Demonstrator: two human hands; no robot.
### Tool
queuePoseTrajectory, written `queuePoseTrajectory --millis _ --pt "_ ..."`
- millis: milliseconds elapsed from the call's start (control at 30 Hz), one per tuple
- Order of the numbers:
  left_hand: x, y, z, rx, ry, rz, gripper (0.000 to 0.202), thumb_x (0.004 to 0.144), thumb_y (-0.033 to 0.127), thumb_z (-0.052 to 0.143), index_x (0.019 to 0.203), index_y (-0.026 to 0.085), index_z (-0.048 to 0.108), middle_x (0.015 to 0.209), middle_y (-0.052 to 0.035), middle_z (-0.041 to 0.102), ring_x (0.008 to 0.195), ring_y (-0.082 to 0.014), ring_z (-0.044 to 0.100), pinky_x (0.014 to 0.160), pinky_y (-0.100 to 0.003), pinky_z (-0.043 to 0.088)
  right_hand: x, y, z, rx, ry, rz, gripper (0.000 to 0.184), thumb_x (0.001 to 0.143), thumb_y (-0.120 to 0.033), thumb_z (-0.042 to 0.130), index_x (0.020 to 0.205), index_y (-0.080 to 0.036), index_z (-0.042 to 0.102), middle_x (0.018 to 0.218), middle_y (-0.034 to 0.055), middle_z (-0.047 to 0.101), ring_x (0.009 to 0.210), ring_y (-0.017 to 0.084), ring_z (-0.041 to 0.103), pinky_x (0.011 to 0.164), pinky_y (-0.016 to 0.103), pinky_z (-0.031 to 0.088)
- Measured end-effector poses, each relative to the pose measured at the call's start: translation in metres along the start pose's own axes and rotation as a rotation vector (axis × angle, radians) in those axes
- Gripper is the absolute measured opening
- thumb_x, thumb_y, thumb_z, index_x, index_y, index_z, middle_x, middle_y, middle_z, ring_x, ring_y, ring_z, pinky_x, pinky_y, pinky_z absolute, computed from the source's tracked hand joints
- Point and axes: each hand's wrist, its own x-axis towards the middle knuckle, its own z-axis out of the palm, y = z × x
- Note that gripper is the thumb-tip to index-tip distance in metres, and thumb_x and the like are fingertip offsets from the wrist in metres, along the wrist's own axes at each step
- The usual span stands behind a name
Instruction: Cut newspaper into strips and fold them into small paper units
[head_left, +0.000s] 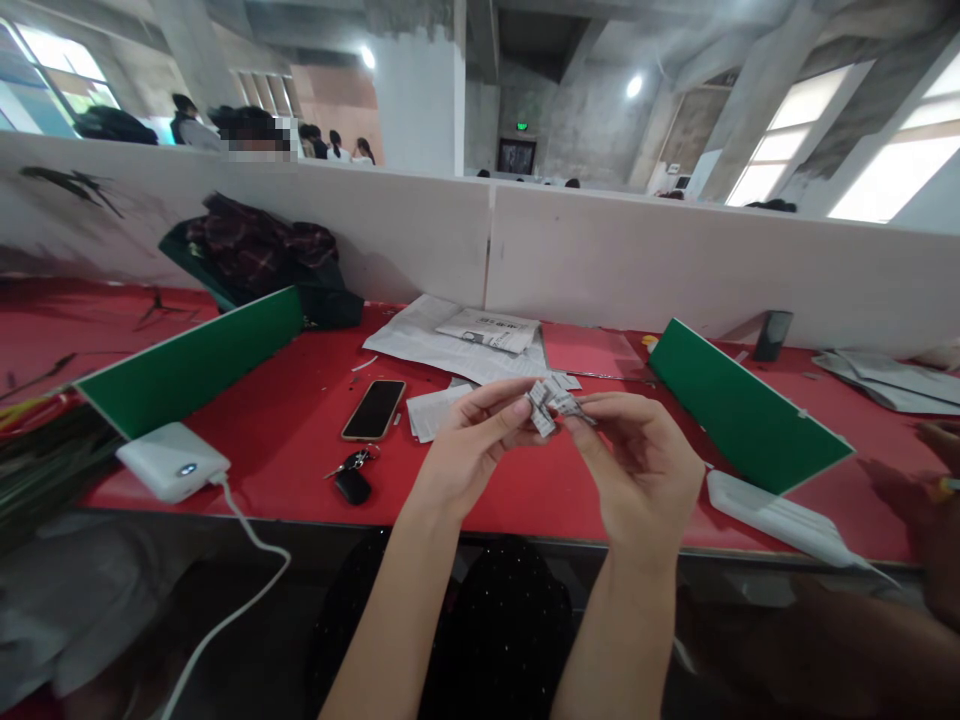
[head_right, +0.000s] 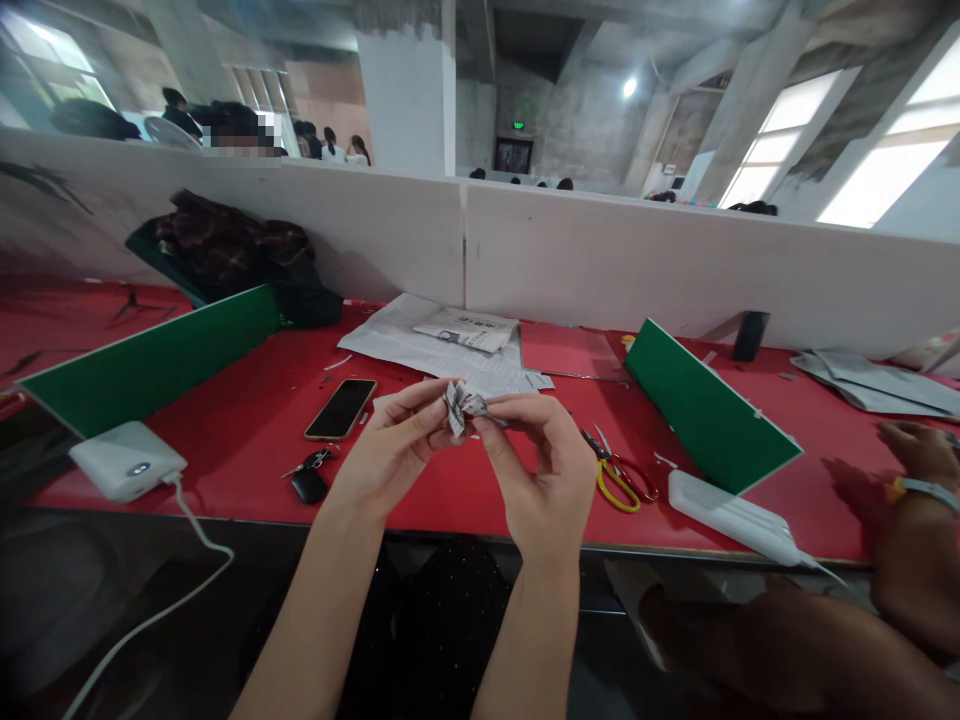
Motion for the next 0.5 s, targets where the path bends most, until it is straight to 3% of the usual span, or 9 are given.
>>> queuePoseTrajectory --millis 500 --pt "0.0011 -0.0017 -0.0006 -0.075 -0.033 0.001 0.019 0.073 0.017 0.065 0.092 0.018 0.070 0.086 -0.0034 0.069 0.069 -0.0097 0.063 0.064 -0.019 0.053 -0.0002 0.0007 -0.0004 0.009 0.005 -0.016 0.015 0.073 -0.011 0.064 0.083 -0.021 0.062 0.082 0.0005 0.063 0.079 0.016 0.063 0.072 0.032 0.055"
